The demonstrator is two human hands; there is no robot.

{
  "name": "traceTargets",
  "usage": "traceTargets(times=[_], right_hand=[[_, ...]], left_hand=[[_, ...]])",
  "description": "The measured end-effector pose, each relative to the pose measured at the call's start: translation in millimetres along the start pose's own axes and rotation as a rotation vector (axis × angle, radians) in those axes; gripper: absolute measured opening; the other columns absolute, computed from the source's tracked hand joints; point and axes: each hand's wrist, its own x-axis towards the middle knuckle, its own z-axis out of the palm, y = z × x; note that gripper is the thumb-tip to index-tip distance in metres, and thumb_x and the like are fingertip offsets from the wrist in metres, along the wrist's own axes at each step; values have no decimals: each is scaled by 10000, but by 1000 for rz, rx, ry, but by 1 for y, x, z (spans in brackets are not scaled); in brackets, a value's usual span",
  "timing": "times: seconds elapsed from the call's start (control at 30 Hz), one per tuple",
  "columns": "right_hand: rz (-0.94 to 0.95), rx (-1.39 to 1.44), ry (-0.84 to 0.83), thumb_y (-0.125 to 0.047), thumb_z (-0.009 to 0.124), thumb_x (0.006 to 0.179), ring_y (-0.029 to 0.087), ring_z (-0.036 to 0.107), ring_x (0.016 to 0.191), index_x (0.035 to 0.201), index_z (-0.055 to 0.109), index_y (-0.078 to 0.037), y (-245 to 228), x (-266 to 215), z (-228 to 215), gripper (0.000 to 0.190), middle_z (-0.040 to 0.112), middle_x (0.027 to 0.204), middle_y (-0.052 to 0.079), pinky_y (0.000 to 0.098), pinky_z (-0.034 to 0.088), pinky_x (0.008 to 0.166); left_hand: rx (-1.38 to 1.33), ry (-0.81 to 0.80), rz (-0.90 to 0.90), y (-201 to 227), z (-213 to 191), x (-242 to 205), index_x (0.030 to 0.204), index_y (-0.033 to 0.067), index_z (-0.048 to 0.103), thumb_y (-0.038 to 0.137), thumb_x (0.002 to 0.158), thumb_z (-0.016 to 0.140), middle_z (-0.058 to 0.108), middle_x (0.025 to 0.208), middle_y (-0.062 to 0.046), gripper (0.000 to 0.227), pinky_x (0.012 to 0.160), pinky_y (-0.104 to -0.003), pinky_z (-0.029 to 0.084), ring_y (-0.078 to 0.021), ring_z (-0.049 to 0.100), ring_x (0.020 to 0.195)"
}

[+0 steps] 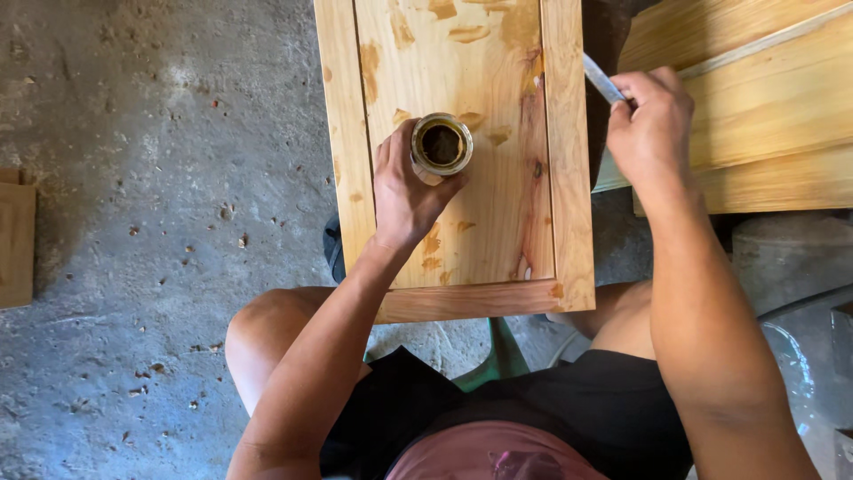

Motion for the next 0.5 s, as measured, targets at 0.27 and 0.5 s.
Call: traceTargets(times=[0.27,0.5], right_hand=[[246,130,-146,-13,664,1014,359,713,881,1170,651,11,-15,2,18,159,721,1003,202,452,547,786],[56,43,-60,19,663,990,419,683,995,1212,633,26,-21,1,22,225,696,1084,247,477,543,867]], left_hand=[[6,-6,3,2,6,1,1358,19,517,159,689,929,645,1259,-175,798,1060,-465,476,-386,572,1208],[3,32,31,5,-2,-2,1337,36,511,168,677,945,613,1231,-156,800,1060,-466,461,-371,555,1192]])
